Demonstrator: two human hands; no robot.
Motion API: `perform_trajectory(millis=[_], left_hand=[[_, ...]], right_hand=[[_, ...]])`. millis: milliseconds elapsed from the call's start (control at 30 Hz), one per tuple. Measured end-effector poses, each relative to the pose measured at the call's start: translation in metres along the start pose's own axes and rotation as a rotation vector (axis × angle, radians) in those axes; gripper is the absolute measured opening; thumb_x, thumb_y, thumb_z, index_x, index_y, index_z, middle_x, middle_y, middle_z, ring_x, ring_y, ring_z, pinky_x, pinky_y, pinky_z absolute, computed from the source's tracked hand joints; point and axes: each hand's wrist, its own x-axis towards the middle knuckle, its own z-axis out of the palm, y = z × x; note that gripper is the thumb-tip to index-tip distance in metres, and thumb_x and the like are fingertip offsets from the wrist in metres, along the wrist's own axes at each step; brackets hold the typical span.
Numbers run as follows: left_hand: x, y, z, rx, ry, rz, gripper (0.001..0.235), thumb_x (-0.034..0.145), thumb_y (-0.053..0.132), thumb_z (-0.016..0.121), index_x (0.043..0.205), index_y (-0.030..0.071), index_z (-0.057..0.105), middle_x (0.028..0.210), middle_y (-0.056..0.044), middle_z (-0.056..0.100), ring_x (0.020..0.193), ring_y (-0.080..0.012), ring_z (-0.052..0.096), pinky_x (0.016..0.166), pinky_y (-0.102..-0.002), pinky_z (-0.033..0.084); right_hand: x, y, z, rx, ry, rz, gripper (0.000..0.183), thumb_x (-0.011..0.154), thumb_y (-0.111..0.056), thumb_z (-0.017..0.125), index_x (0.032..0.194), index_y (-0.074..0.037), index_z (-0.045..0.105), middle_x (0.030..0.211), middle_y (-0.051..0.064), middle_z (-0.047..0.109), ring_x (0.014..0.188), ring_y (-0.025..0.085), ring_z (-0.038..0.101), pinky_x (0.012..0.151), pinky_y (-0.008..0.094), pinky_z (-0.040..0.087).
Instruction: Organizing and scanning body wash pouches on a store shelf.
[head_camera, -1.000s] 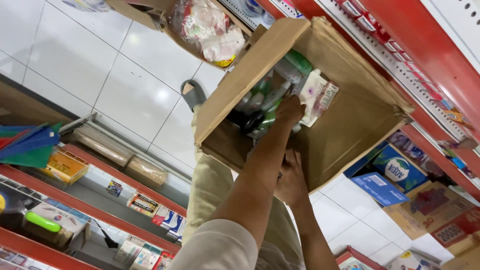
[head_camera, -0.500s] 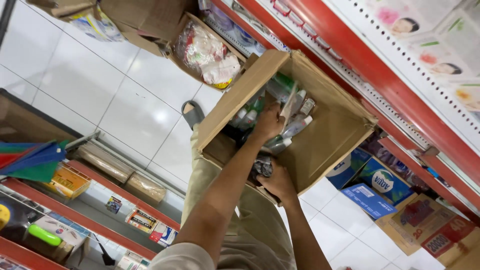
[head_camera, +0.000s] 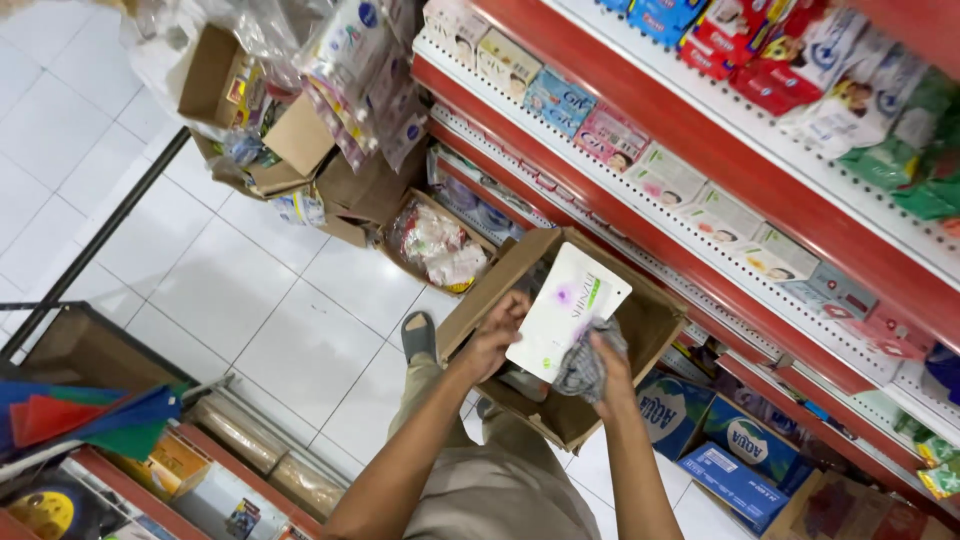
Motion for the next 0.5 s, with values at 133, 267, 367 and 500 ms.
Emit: perform_trajectory(millis=[133, 267, 367, 500], left_hand=[[0.024, 0.058, 0.042, -0.296, 0.054, 0.015, 0.07, 0.083, 0.035, 0.052, 0.149, 0.017, 0.045, 0.145, -0.008, 0.057, 0.136, -0.0231, 0.053, 0.116, -0.038, 0.038], [0.033, 0.077, 0.015, -0.657, -0.074, -0.167, 0.086, 0.1, 0.056, 0.046, 0.163, -0.001, 0.034, 0.16, -0.024, 0.042, 0.143, -0.0382, 0.047, 0.121, -0.05, 0.035], [0.029, 0.141, 0.045, -0.829, -0.187, -0.224, 0.084, 0.095, 0.057, 0.049, 0.159, 0.004, 0.036, 0.159, -0.024, 0.043, 0.142, -0.0448, 0.044, 0.116, -0.064, 0.032], [0.033, 0.178, 0.061, -0.676, -0.41, -0.108, 0.084, 0.093, 0.047, 0.062, 0.162, 0.007, 0.035, 0.16, -0.025, 0.043, 0.145, -0.0537, 0.041, 0.112, -0.075, 0.027]], right_hand=[[-0.008, -0.015, 0.104, -0.448, -0.045, -0.196, 0.06, 0.086, -0.012, 0.071, 0.141, -0.009, 0.049, 0.124, 0.014, 0.066, 0.105, 0.027, 0.069, 0.087, 0.041, 0.058], [-0.029, -0.05, 0.157, -0.998, -0.019, -0.465, 0.049, 0.09, -0.014, 0.074, 0.135, -0.003, 0.058, 0.124, 0.015, 0.068, 0.107, 0.023, 0.069, 0.087, 0.037, 0.059], [-0.05, -0.102, 0.184, -1.427, 0.02, -0.593, 0.04, 0.085, -0.009, 0.072, 0.124, -0.004, 0.068, 0.129, 0.015, 0.063, 0.107, 0.027, 0.069, 0.077, 0.037, 0.061], [-0.045, -0.154, 0.2, -1.546, 0.195, -1.104, 0.03, 0.089, -0.005, 0.078, 0.119, -0.002, 0.074, 0.128, 0.02, 0.064, 0.118, 0.037, 0.065, 0.091, 0.041, 0.061]])
